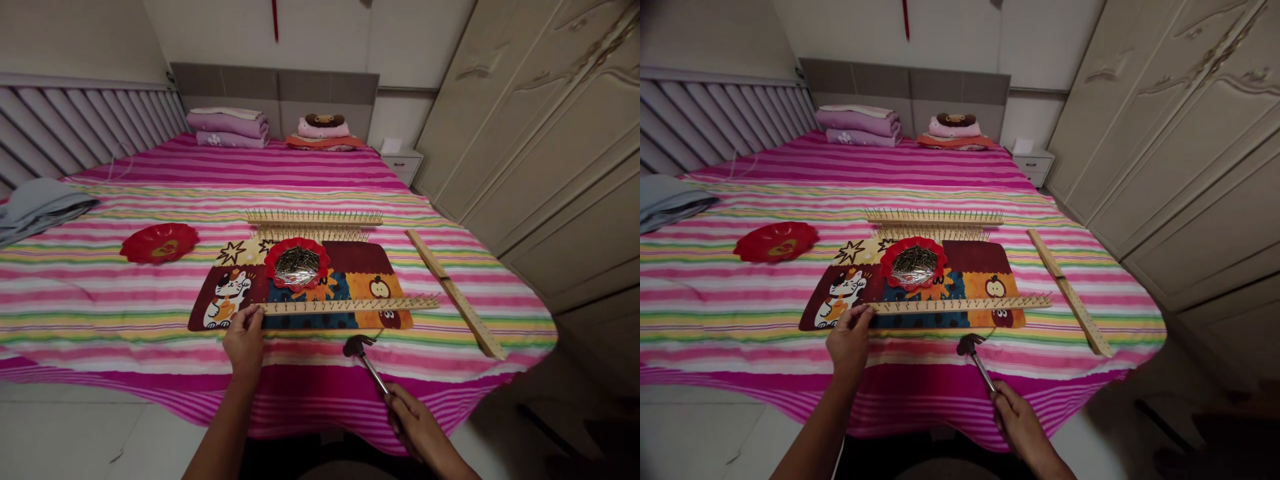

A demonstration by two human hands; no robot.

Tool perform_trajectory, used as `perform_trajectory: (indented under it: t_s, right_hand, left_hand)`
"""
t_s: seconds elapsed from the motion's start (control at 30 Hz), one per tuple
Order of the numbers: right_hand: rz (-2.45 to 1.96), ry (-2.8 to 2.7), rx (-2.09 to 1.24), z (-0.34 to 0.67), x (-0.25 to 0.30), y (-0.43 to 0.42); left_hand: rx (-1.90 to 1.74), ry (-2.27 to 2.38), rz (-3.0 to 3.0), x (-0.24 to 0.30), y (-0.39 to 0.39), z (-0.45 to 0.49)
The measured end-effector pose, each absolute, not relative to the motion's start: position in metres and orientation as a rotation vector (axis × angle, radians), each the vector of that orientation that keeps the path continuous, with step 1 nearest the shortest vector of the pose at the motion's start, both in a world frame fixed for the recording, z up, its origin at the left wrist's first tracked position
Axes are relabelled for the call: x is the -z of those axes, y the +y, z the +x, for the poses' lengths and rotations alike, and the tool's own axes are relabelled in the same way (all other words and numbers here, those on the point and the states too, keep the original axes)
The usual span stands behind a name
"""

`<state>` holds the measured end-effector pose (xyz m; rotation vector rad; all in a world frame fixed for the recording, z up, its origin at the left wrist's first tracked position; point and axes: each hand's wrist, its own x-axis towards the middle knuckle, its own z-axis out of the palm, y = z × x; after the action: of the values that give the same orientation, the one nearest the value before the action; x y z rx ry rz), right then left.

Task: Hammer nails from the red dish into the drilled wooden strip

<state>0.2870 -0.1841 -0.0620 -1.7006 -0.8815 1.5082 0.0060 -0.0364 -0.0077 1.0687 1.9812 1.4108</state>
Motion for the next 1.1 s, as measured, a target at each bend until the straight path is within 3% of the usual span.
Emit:
perform_trajectory:
  t_s: [0.93, 1.1]
  right_hand:
    - [-1.699, -0.893, -1.52, 0.286, 0.063, -0.184]
    - [-1.74, -1.033, -1.374, 0.288, 0.064, -0.186]
  left_hand:
    - [-1.555, 1.987, 1.357, 0.026, -0.037, 0.01]
    - [-1.523, 2.047, 1.461, 0.029, -0.034, 0.011]
